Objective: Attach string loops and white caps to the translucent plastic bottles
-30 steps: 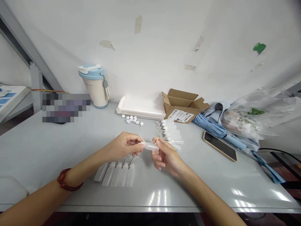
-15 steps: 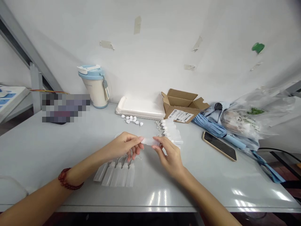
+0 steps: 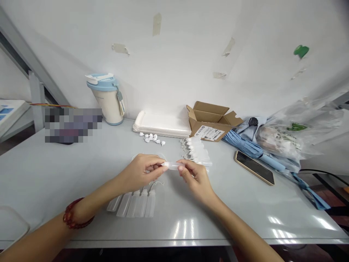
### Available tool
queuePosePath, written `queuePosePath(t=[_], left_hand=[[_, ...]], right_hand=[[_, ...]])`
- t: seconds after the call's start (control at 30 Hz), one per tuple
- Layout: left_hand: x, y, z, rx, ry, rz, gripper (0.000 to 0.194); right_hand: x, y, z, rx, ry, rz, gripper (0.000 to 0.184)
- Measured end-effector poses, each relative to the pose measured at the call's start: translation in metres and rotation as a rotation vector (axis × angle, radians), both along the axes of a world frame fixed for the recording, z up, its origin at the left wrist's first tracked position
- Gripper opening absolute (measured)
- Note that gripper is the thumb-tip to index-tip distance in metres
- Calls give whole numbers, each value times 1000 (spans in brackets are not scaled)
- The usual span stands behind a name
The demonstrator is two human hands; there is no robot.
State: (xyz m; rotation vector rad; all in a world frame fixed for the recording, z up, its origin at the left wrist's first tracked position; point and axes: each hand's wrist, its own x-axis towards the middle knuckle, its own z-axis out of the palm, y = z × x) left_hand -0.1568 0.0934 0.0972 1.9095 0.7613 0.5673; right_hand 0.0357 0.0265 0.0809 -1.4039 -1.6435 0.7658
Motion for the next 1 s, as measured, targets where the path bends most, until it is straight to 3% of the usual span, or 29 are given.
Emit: queuePosePath(t=[0.07, 0.13, 0.27, 0.37, 0.5, 0.7, 0.9, 1.0], left_hand=[[1, -1, 0, 12, 18, 15, 22], [2, -1, -1, -96, 41, 7, 30], [4, -1, -4, -331, 17, -26, 46], [5, 0, -5, -365, 2, -19, 43], [4, 0, -5, -266, -2, 8, 38], [0, -2, -2, -161, 17, -21, 31], [1, -4, -6, 177, 42, -38, 30], [3, -4, -6, 153, 43, -9, 24]], right_hand=[[0, 2, 0, -71, 61, 4, 31], [-1, 2, -1, -72, 81, -4, 30], [-2, 0, -4, 62, -26, -35, 24], [-2, -1, -6, 177, -133, -44, 22], [0, -1, -4, 191, -164, 9, 20], [2, -1, 3, -45, 8, 52, 26], [1, 2, 0, -209, 210, 14, 29], [0, 3, -1, -243, 318, 2, 29]])
